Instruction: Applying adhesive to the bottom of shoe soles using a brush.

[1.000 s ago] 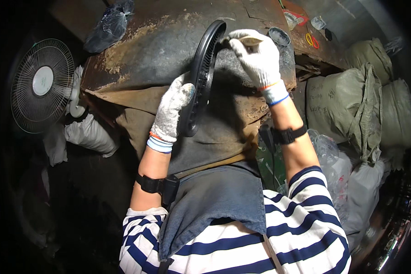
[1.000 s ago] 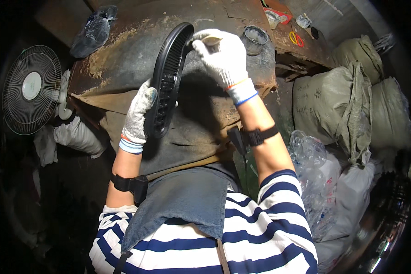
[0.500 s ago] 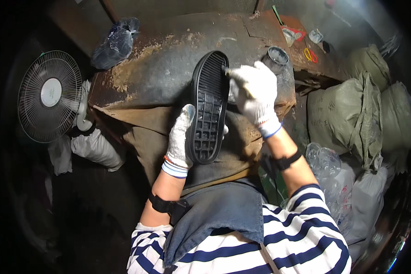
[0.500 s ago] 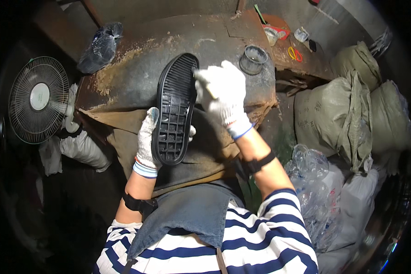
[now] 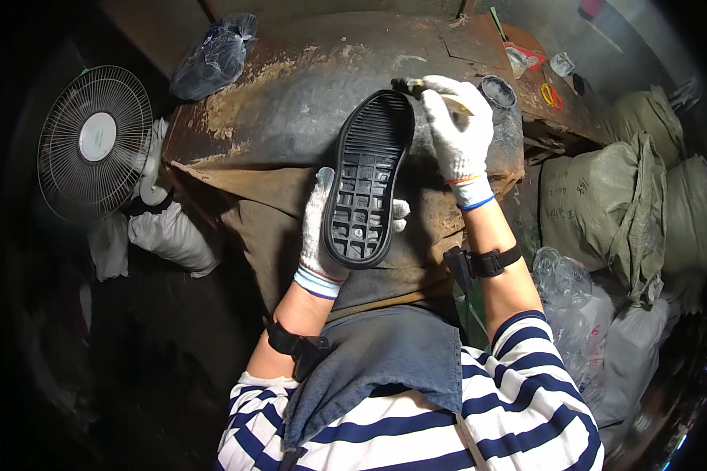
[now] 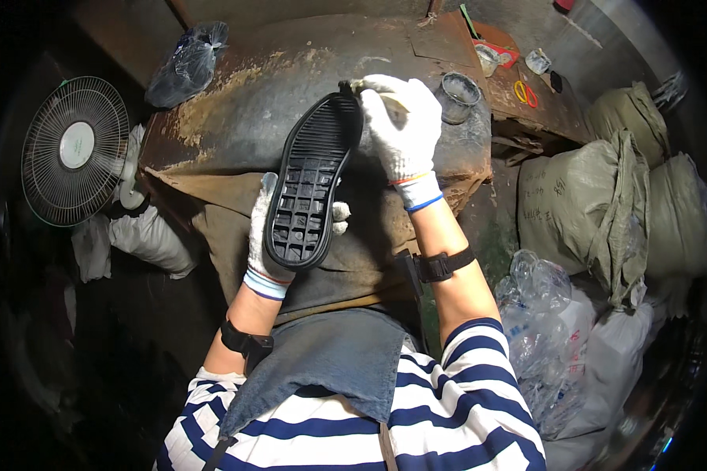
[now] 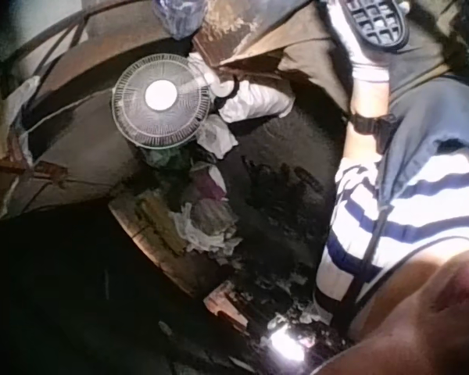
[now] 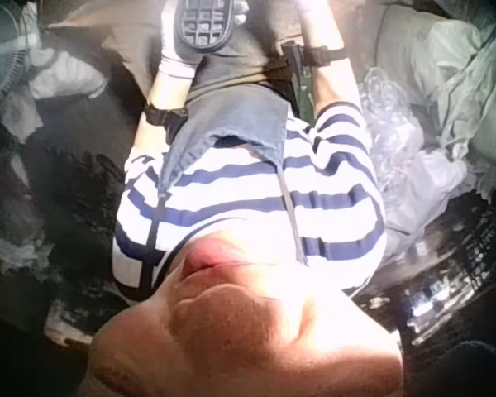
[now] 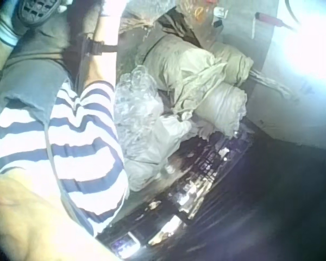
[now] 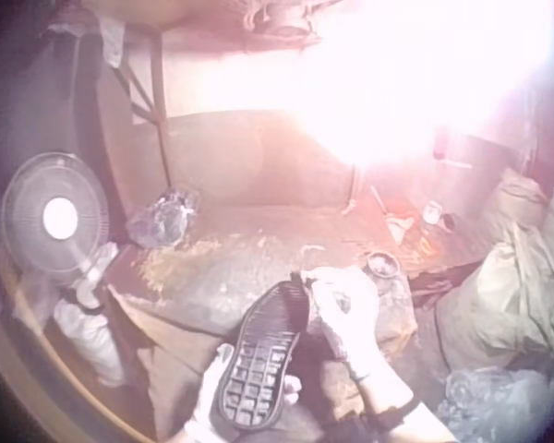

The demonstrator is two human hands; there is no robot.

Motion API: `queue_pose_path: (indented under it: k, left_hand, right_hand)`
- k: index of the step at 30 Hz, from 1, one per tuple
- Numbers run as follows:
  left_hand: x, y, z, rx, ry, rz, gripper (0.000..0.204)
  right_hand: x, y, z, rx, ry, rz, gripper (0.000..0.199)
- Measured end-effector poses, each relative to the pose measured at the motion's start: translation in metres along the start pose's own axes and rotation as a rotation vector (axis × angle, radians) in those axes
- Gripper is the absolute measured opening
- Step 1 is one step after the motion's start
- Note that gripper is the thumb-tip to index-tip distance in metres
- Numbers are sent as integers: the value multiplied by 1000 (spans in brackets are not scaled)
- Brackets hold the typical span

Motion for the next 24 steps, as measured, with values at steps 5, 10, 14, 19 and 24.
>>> queue_pose_path:
  k: [5,10,14,19,24]
  left_hand:
    - [-2,3,-6,1,13,33,80]
    - [-11,19,9,-43,1,24,81]
    - [-2,8,-9,-86,97,-95,83]
    - [-3,15,-6,-124,44,-50,83]
    - [-3,31,-3,-70,66,-127,79]
  right_hand:
    - [-13,-43,-30,-163,171,-400,12]
    - [-24,-37,-59,66,231,-374,18]
    - [-14,-18,11,-35,8,-191,14]
    - [-28,-57,-8,222,-95,-364,18]
    - [-47,-65,-73,207,195,-534,17]
Point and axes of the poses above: each hand's wrist, its own x-axis towards the middle knuckle, its own y-axis out of the back of the hand, z = x × y, the point moved 10 cm from there along x, towards the middle knuckle, and after that the axes turned 6 degrees about y, right-handed, at the moved point
